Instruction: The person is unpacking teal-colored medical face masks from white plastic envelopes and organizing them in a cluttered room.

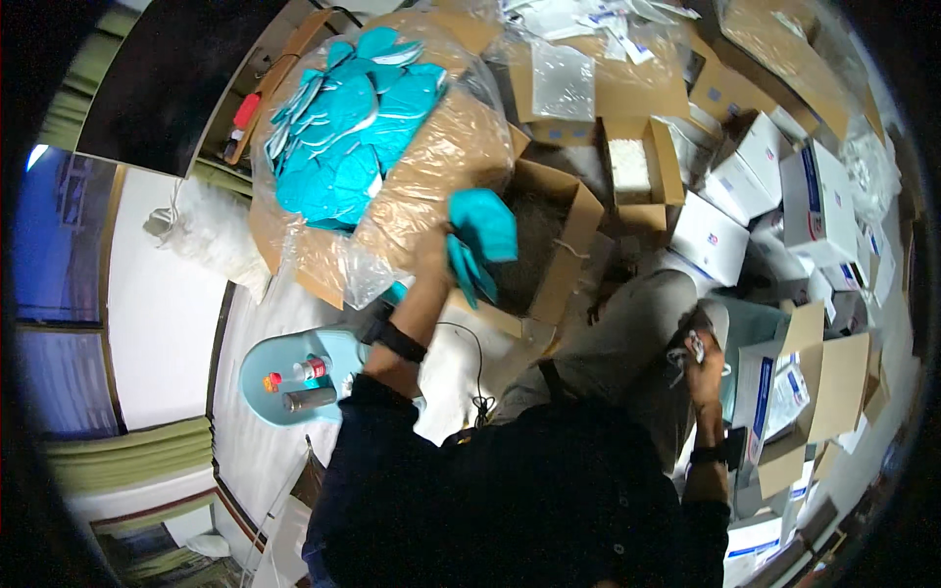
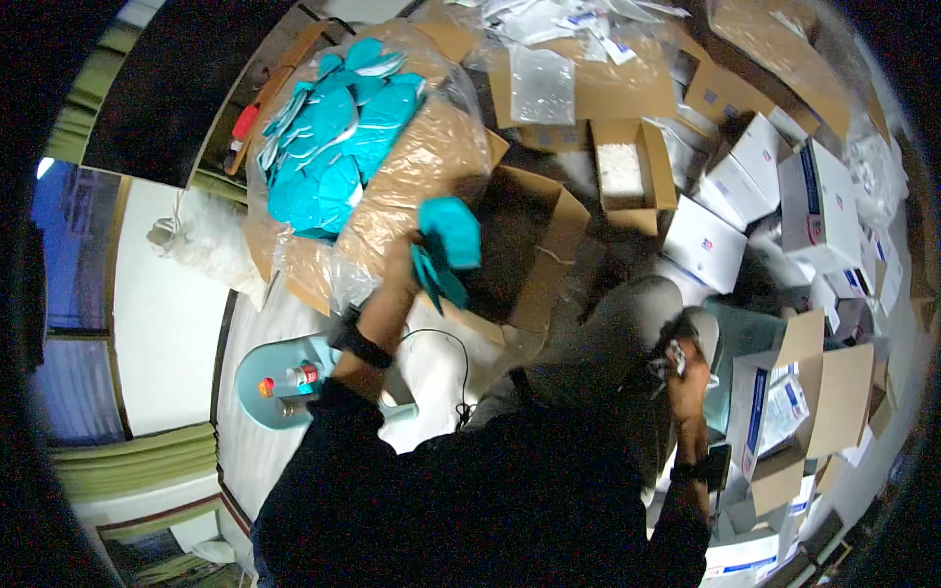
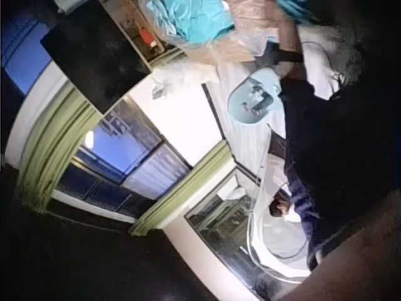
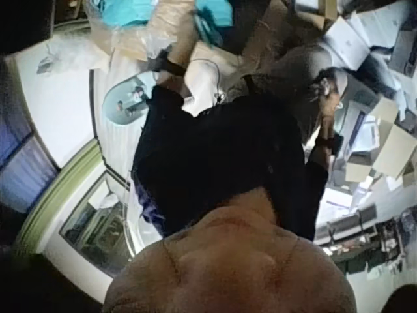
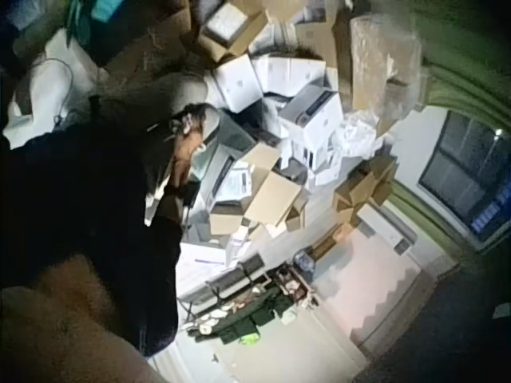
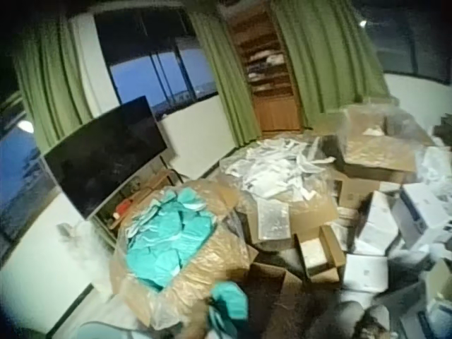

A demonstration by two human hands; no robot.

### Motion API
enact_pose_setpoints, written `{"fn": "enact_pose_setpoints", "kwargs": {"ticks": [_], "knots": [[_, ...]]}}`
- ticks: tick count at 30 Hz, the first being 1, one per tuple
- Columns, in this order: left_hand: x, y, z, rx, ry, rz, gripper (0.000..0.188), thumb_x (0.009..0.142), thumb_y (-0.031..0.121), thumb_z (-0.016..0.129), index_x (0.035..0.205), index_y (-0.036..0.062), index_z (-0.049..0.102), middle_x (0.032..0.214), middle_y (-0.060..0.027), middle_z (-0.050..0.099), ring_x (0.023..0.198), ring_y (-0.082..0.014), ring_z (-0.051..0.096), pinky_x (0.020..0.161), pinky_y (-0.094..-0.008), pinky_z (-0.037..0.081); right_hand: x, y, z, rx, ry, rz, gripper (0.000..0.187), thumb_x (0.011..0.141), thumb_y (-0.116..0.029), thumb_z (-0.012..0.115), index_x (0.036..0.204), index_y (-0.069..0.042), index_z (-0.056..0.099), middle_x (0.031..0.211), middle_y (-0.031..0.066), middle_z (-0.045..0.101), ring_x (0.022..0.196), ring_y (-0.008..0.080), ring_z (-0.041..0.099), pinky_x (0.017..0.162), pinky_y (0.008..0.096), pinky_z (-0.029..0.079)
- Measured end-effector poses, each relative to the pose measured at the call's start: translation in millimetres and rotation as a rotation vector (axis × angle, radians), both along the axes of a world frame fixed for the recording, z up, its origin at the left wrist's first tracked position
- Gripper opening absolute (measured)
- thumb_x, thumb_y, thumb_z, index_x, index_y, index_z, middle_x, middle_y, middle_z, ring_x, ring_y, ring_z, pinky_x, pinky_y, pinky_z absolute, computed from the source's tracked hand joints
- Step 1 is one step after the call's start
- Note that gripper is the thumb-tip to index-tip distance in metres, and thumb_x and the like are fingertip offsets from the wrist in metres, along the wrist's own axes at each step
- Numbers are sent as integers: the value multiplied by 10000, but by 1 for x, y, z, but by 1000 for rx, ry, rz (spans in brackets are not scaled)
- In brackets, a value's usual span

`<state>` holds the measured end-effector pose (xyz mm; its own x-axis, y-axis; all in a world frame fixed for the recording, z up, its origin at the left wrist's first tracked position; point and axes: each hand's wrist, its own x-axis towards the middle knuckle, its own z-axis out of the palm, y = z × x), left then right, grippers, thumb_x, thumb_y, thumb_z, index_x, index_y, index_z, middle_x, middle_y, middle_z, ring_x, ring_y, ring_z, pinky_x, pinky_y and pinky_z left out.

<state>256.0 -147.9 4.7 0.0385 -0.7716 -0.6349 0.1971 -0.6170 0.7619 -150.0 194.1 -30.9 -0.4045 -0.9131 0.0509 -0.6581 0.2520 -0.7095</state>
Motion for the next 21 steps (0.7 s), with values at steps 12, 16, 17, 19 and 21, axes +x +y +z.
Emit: {"fn": "enact_pose_setpoints", "kwargs": {"ticks": [12,16,17,19,21], "knots": [[104,-236,203,-891,-1327,443,563,898,471,557,1226,15,574,1207,-165,621,1089,-361,596,916,-444,462,34,-12,33,-104,-582,-430,199,901,-173,654,989,-4,599,812,16,602,720,84,534,623,235,435],[-87,-90,109,-932,-187,-530,528,797,195,748,1251,21,541,1186,-85,617,1110,-186,566,958,-328,446,53,-37,69,-64,-555,-277,201,929,-258,619,904,-59,631,719,-39,560,652,50,490,567,226,404],[-123,-34,100,-1148,-249,-892,708,731,225,806,1320,18,473,1289,-128,545,1205,-226,503,1039,-358,381,58,-49,85,-2,-706,-312,194,931,-248,617,897,-58,632,714,-40,557,630,46,475,553,222,389],[-178,50,75,-1268,-33,-1299,990,649,341,871,1414,26,328,1407,-160,414,1298,-284,409,1103,-365,299,66,-71,116,-96,-811,-200,125,941,-152,598,925,-29,616,734,-22,577,608,48,476,547,207,376],[-219,134,49,-935,404,-1360,893,689,352,849,1377,30,379,1351,-129,476,1260,-241,440,1065,-362,334,65,-84,146,-252,-938,-147,131,950,-145,584,906,-21,594,773,-1,600,614,58,494,545,200,382]]}}
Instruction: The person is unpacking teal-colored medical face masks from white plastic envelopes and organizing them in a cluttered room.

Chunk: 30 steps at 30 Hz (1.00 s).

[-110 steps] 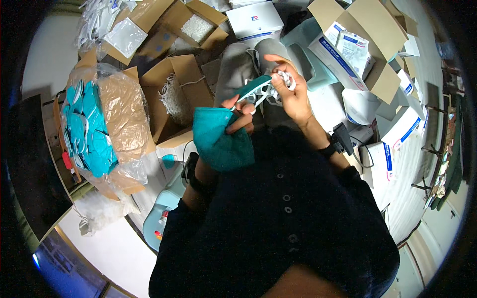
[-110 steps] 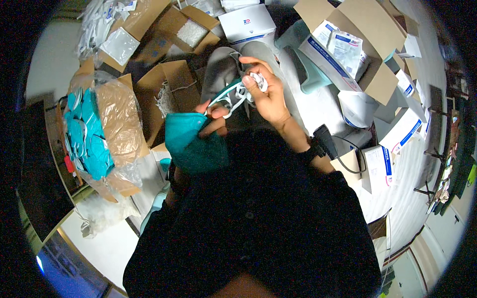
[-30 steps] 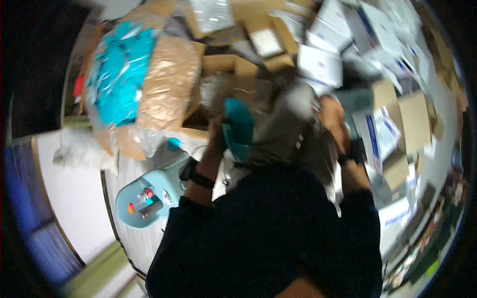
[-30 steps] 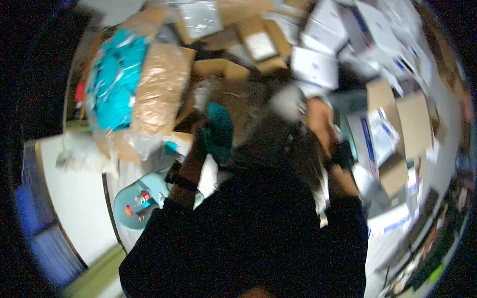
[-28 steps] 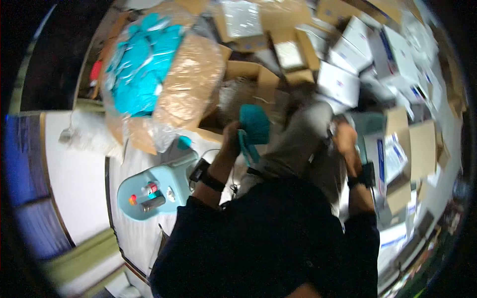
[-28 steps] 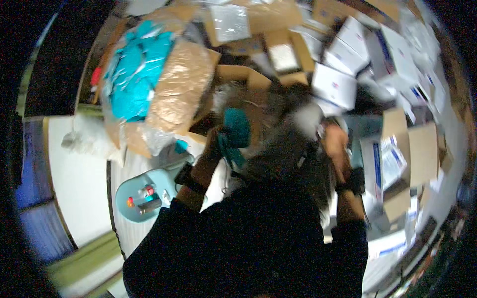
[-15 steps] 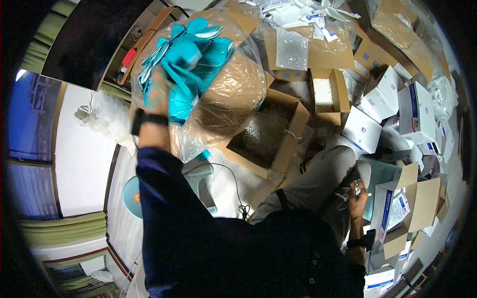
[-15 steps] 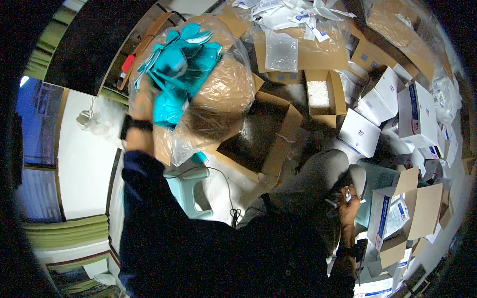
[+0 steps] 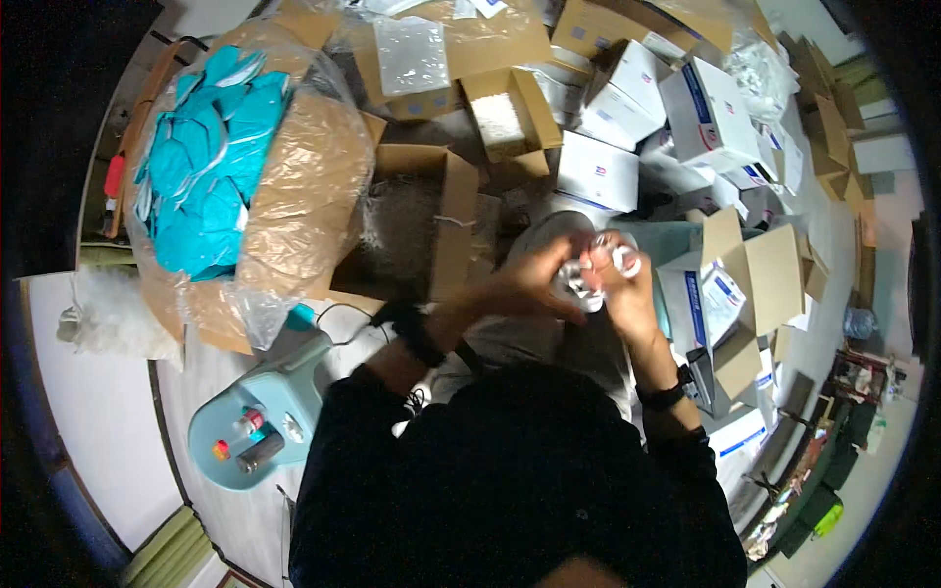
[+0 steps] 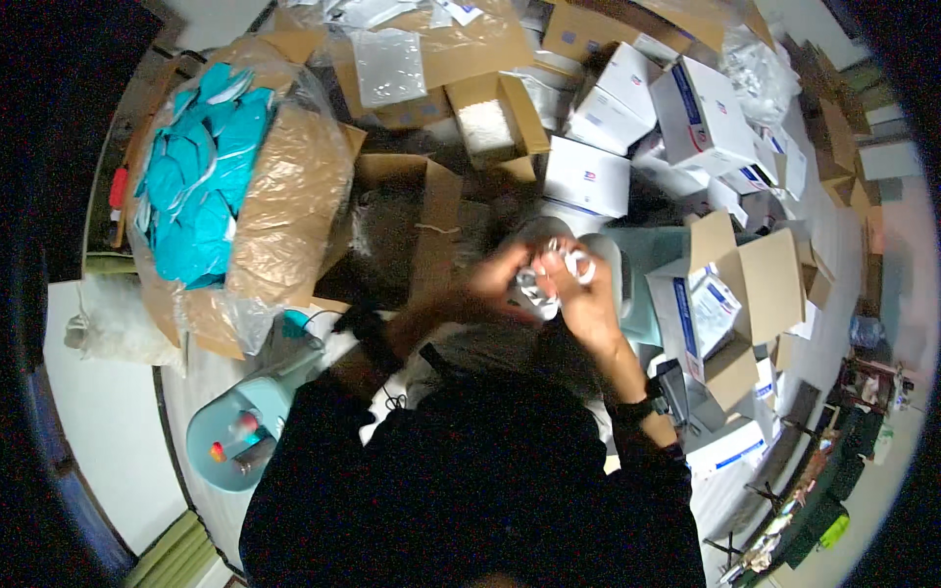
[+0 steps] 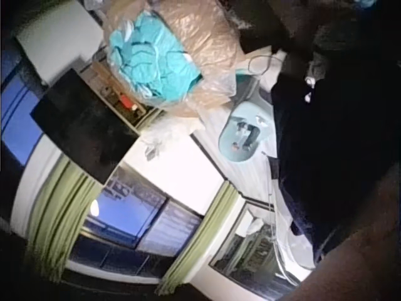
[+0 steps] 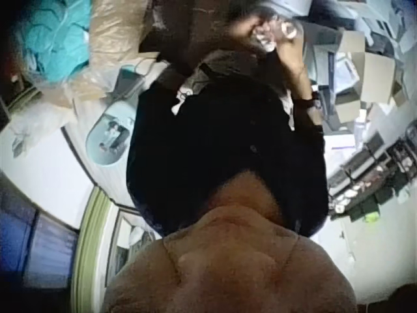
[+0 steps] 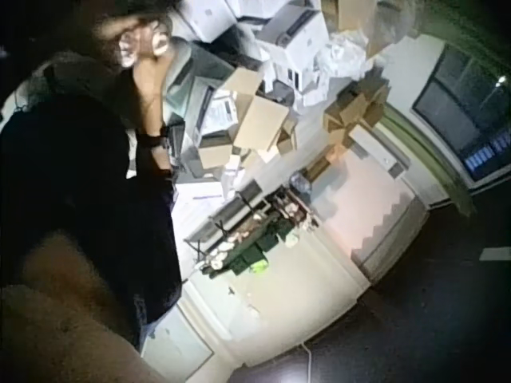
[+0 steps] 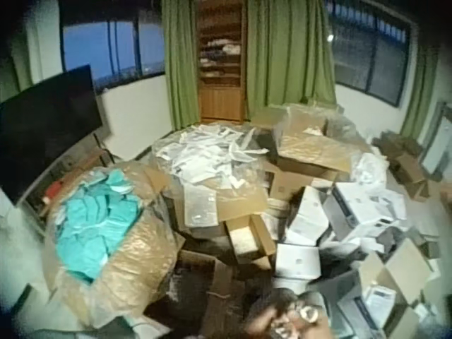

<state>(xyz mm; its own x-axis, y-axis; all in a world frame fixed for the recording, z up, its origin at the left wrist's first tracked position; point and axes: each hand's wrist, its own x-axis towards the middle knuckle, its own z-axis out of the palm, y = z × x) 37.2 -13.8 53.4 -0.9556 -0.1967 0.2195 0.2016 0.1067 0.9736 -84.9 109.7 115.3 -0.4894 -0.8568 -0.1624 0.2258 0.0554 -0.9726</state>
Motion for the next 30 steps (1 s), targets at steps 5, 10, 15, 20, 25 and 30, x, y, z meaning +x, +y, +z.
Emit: {"fn": "enact_pose_setpoints", "kwargs": {"ticks": [5,10,15,20,25,30], "knots": [[-15,69,-39,696,-371,-153,324,922,328,566,1078,45,602,961,-109,665,904,-192,646,796,-342,529,-31,1,49,-223,-55,-282,167,962,-218,566,888,-68,565,712,-22,490,580,52,392,514,203,314],[10,65,-51,1223,-201,216,386,929,326,540,1230,87,511,1161,-138,597,1016,-210,626,853,-417,540,-13,15,-32,111,-6,-381,360,962,-415,531,885,-77,630,737,-2,589,600,100,511,563,245,429],[30,75,-76,162,-403,478,393,909,269,603,1218,41,516,1183,-120,563,978,-280,582,806,-376,490,59,21,-59,53,-1000,-147,692,944,-636,328,1205,-43,570,1158,104,621,941,227,585,879,376,455],[35,76,-100,-230,-609,660,251,916,188,562,1109,30,594,988,-117,613,880,-215,590,757,-349,489,58,35,-58,-24,-1125,107,758,939,-655,266,1354,-48,451,1307,133,535,1160,265,513,1032,394,363],[57,21,-131,160,-469,930,252,903,169,557,1112,34,594,955,-106,625,864,-207,597,720,-347,490,75,53,-9,39,-624,210,632,995,-518,322,1409,-43,382,1341,102,510,1209,219,482,1059,401,348],[101,-68,-123,8,-520,986,316,879,187,579,1156,36,571,1055,-114,599,936,-240,584,785,-362,476,29,97,-29,185,-350,268,532,991,-413,431,1347,-18,444,1331,155,500,1225,258,496,1046,407,388]]}}
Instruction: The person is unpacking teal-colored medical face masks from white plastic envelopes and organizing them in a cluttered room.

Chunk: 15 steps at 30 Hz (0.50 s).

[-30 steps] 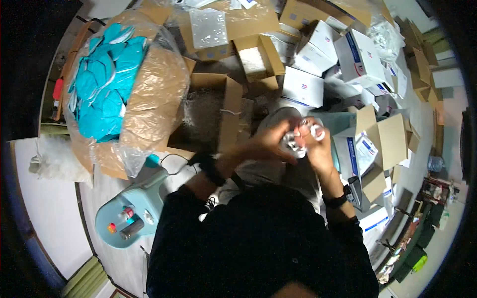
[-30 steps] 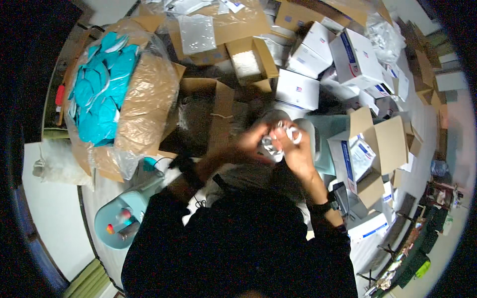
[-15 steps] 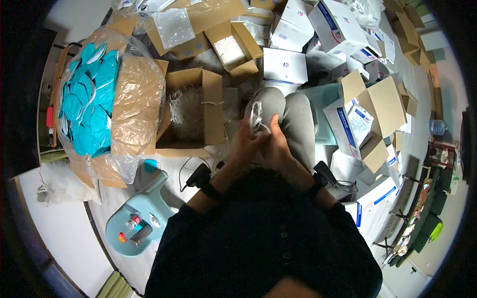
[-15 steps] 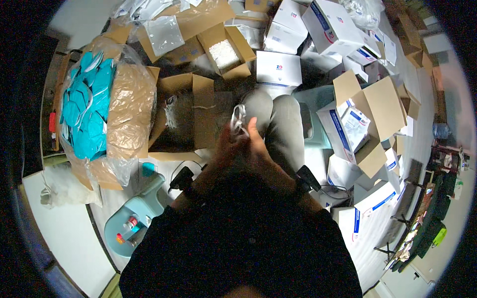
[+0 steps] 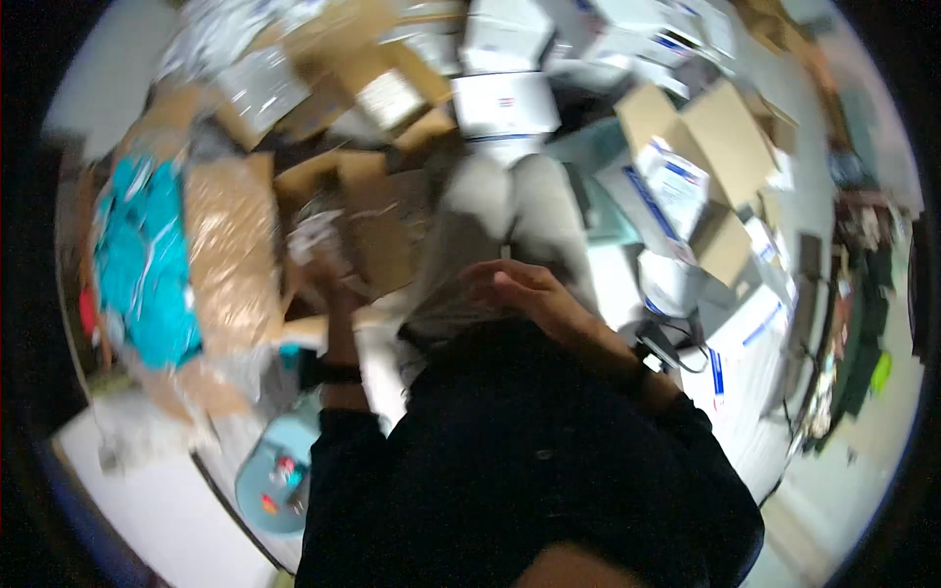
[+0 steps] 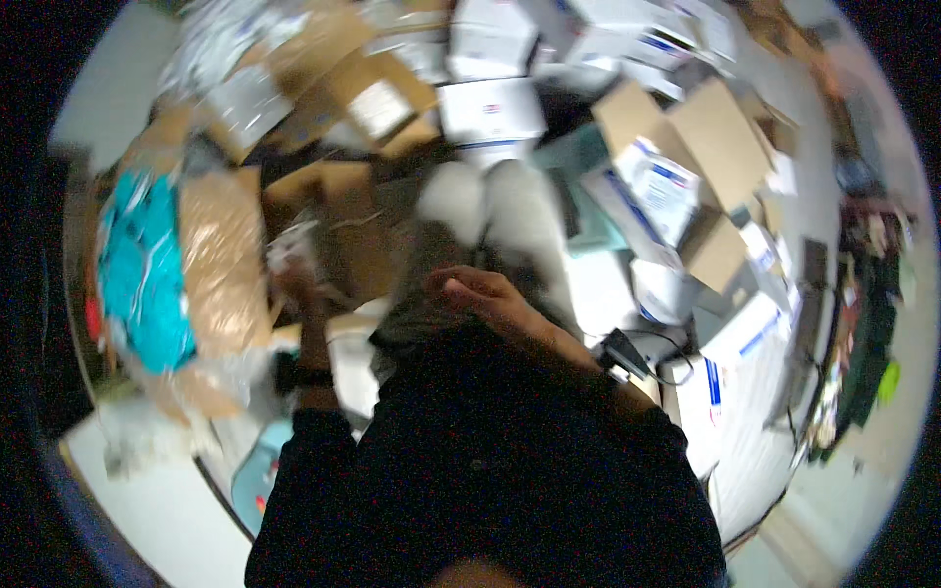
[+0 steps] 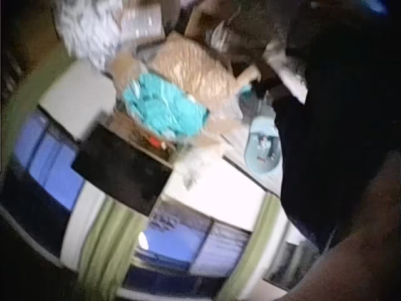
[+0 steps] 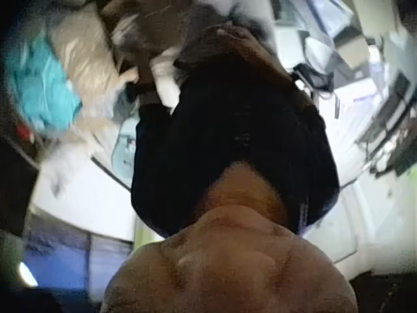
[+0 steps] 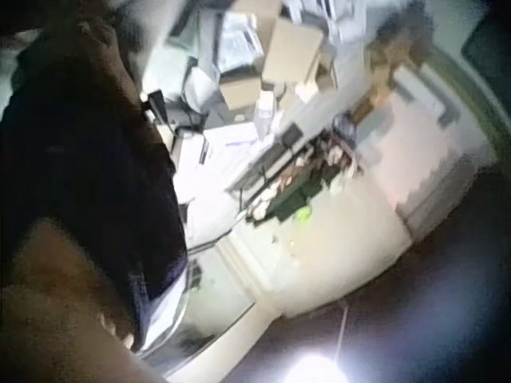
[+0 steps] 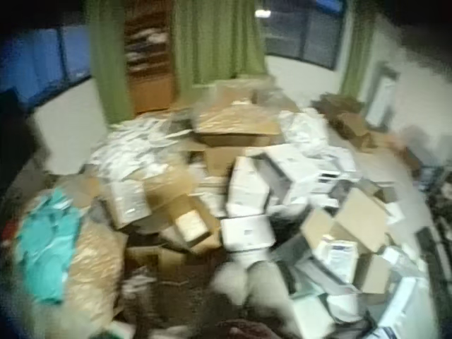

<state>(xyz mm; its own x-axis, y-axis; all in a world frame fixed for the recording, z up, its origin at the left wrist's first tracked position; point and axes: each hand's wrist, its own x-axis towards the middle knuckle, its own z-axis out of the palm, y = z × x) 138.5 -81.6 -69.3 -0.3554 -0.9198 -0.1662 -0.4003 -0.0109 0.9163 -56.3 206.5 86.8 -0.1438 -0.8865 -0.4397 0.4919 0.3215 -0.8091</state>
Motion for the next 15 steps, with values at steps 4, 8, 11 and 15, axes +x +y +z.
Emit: {"fn": "enact_pose_setpoints", "kwargs": {"ticks": [4,8,11,15], "knots": [[38,-52,-8,-52,-86,-39,373,860,202,596,1192,37,552,1135,-121,579,994,-267,573,837,-374,465,-36,35,-26,147,66,-316,293,977,-216,524,1154,9,587,1097,122,644,994,212,631,867,321,514],[57,-55,-30,-122,-238,-193,433,841,217,614,1227,39,533,1215,-128,558,1052,-293,563,888,-386,454,-112,97,-42,220,388,-570,177,958,-89,516,1034,11,639,960,99,680,847,196,653,764,297,520],[62,-37,-50,-191,-345,-368,479,827,228,627,1253,40,519,1275,-132,543,1096,-313,555,927,-395,445,-197,163,-87,458,825,-955,165,889,-58,600,1018,26,659,914,98,685,820,171,630,714,297,506],[64,-3,-70,-329,-525,-581,360,771,153,656,1108,42,594,1155,-139,593,1021,-333,578,895,-385,463,-295,235,-142,726,912,-1166,386,764,-186,755,1070,24,649,955,105,701,810,178,638,753,300,498]]}}
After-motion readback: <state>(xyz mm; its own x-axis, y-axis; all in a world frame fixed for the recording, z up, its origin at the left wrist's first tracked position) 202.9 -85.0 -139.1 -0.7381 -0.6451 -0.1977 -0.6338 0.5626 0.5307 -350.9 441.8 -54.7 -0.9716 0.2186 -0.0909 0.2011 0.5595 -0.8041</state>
